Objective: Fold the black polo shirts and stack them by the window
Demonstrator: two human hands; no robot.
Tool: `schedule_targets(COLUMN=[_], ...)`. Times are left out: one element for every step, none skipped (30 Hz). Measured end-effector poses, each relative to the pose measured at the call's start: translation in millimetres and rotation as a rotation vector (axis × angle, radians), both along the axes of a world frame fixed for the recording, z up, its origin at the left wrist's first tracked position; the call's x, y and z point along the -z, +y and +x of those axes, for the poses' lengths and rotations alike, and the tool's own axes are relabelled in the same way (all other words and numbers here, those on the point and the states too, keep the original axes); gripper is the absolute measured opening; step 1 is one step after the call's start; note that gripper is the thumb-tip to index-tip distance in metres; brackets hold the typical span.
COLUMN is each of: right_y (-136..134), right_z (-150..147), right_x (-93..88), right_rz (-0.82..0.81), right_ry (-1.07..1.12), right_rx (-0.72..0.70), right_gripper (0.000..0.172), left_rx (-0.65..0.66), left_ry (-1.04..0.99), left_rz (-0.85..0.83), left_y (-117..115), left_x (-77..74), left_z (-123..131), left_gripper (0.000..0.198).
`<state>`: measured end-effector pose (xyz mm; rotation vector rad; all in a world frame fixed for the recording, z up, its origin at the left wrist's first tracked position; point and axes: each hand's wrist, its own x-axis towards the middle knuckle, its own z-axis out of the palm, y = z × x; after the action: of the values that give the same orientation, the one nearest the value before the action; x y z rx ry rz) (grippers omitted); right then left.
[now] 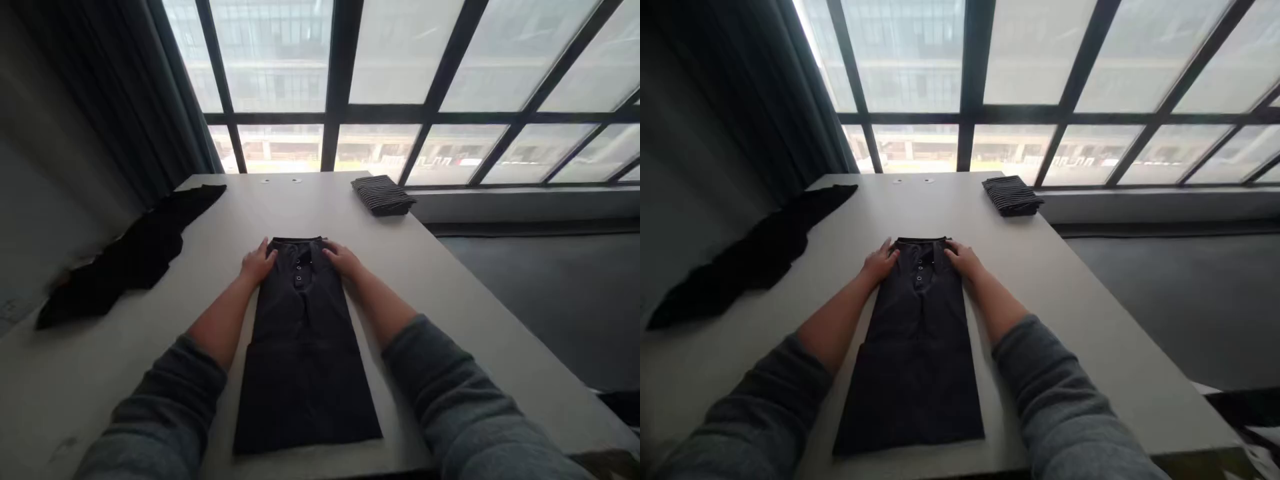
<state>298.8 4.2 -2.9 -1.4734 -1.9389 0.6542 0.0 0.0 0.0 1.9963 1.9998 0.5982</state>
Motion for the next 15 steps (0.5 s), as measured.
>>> schedule_targets(right_y=[7, 15, 21, 26, 31, 34, 36, 37, 37, 37, 36, 34, 32, 30, 27], right_z=[-2, -4, -6, -8, -8, -9, -9, -9, -8, -7, -7, -6, -5, -4, -4], right_x=[1.0, 1.8, 2.5, 3.0, 3.1, 2.9, 2.4, 1.5, 0.1, -1.8, -4.2, -7.2, -10.9, -15.3, -20.3], right_rz=[0.009, 0.017, 0.022, 0.026, 0.03, 0.029, 0.025, 0.019, 0.013, 0.011, 0.011, 0.013, 0.013, 0.01, 0.006], right_ry=[-0.03, -0.046, -0.048, -0.038, -0.017, 0.023, 0.08, 0.149, 0.22, 0.287, 0.342, 0.379, 0.402, 0.417, 0.429], right_rx=[0.008, 0.017, 0.026, 0.036, 0.054, 0.068, 0.075, 0.069, 0.054, 0.035, 0.022, 0.017, 0.016, 0.016, 0.015], right_gripper=[0.051, 0.053, 0.055, 0.057, 0.058, 0.059, 0.06, 0.059, 0.058, 0.057, 0.056, 0.055, 0.055, 0.054, 0.053], left_rx=[-0.015, -0.023, -0.024, -0.017, -0.004, 0.017, 0.044, 0.072, 0.099, 0.126, 0.157, 0.19, 0.221, 0.248, 0.268], left_ry=[0.003, 0.0, -0.009, -0.025, -0.049, -0.079, -0.111, -0.142, -0.165, -0.185, -0.214, -0.246, -0.278, -0.309, -0.335], left_rz=[-0.001, 0.0, 0.001, 0.003, 0.009, 0.014, 0.017, 0.018, 0.013, 0.008, 0.011, 0.023, 0.044, 0.072, 0.099], left_y=[9, 17, 25, 33, 39, 44, 48, 50, 52, 52, 51, 50, 48, 45, 43], left_x=[1.4, 2.6, 3.3, 3.5, 3.1, 2.1, 0.5, -1.6, -4.1, -7.0, -10.2, -13.8, -17.7, -22.1, -26.9], left_z=[0, 0, 0, -1, -1, -2, -4, -5, -7, -9, -11, -13, -15, -17, -18], left_gripper=[0.072, 0.075, 0.077, 0.077, 0.078, 0.076, 0.073, 0.069, 0.064, 0.06, 0.056, 0.052, 0.048, 0.046, 0.044])
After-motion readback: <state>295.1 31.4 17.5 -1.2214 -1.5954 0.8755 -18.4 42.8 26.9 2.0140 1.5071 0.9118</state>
